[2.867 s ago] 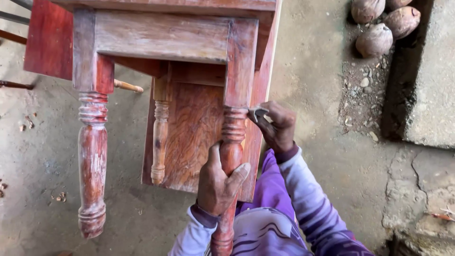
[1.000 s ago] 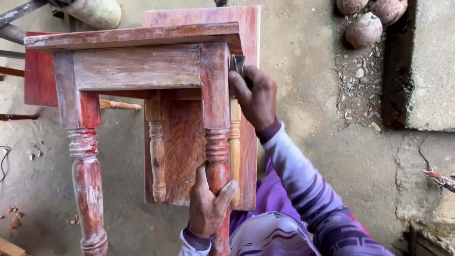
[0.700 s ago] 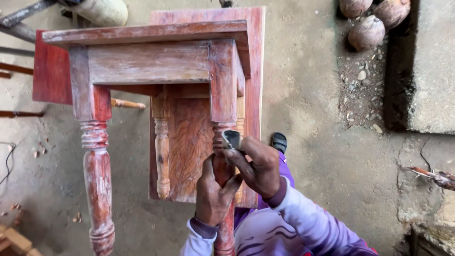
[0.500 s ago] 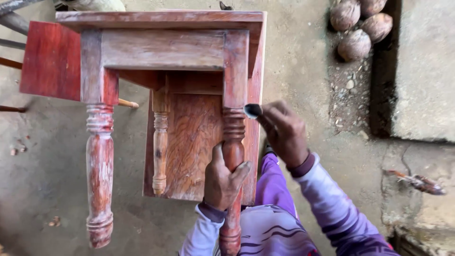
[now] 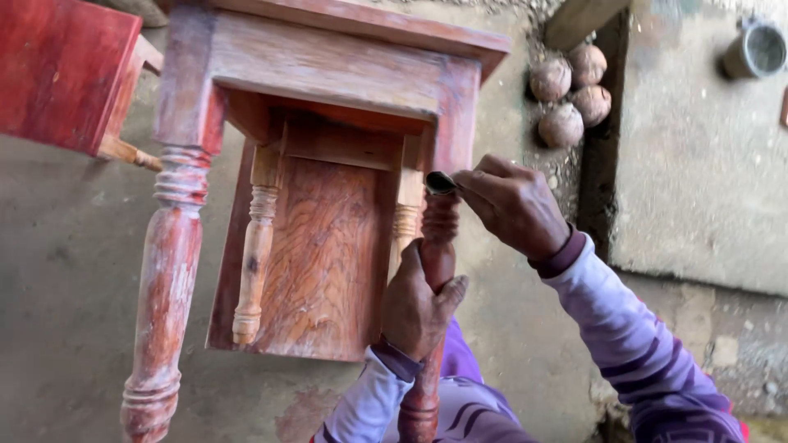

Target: The person sands the legs and frame of a wooden stool using a sanding block. They work on the turned legs and the horizontal supports, moving around the stool to reach different areas.

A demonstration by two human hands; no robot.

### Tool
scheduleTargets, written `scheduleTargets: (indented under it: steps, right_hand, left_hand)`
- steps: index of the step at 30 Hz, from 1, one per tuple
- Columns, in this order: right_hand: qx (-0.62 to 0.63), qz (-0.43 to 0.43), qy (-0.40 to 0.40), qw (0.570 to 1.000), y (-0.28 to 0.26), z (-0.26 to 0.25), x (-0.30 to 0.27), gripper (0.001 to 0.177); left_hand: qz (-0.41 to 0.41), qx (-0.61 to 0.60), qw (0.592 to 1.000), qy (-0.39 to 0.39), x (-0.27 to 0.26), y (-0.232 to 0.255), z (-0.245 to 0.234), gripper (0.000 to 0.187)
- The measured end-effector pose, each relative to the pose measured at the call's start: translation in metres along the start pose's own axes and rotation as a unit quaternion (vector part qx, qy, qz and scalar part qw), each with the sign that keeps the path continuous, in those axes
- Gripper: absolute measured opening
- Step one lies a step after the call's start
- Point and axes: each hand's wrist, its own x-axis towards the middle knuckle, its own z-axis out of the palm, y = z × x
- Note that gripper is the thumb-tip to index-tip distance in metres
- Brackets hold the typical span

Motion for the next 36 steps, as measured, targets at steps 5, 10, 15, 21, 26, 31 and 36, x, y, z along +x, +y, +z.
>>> scheduleTargets:
  steps: [5, 10, 15, 21, 26, 31, 36]
  right_hand:
    - [-0.006, -0.018, -0.083, 0.996, -0.01, -0.015, 0.02, 0.008]
    - [-0.028, -0.055, -0.101, 0.993, -0.011, -0.011, 0.04, 0.009]
    - [-0.061, -0.069, -0.197, 0.976, -0.019, -0.016, 0.055, 0.013]
    - [-0.143, -0.137, -0.26, 0.945, -0.022, 0.003, 0.073, 0.005]
    - [-0.14, -0.132, -0.274, 0.942, -0.029, -0.001, 0.082, 0.005]
    - [-0.24, -0.101, -0.375, 0.89, -0.028, 0.013, 0.088, 0.009]
    - [-0.197, -0.123, -0.362, 0.903, -0.026, 0.014, 0.095, 0.008]
  left_hand:
    - [-0.041, 0.014, 0.999, -0.025, -0.011, -0.007, 0.002, 0.076]
    - [-0.019, -0.013, 1.0, -0.011, 0.0, -0.005, -0.001, 0.081]
    - [-0.066, -0.008, 0.996, -0.06, 0.001, -0.005, -0.001, 0.082]
    - [-0.045, -0.03, 0.997, -0.047, -0.002, -0.007, 0.001, 0.078]
    - [-0.049, -0.047, 0.997, -0.042, 0.0, -0.002, -0.005, 0.077]
    - [-0.04, -0.074, 0.995, -0.049, -0.004, -0.002, -0.007, 0.074]
    - [-0.04, -0.072, 0.995, -0.052, -0.003, -0.005, -0.008, 0.078]
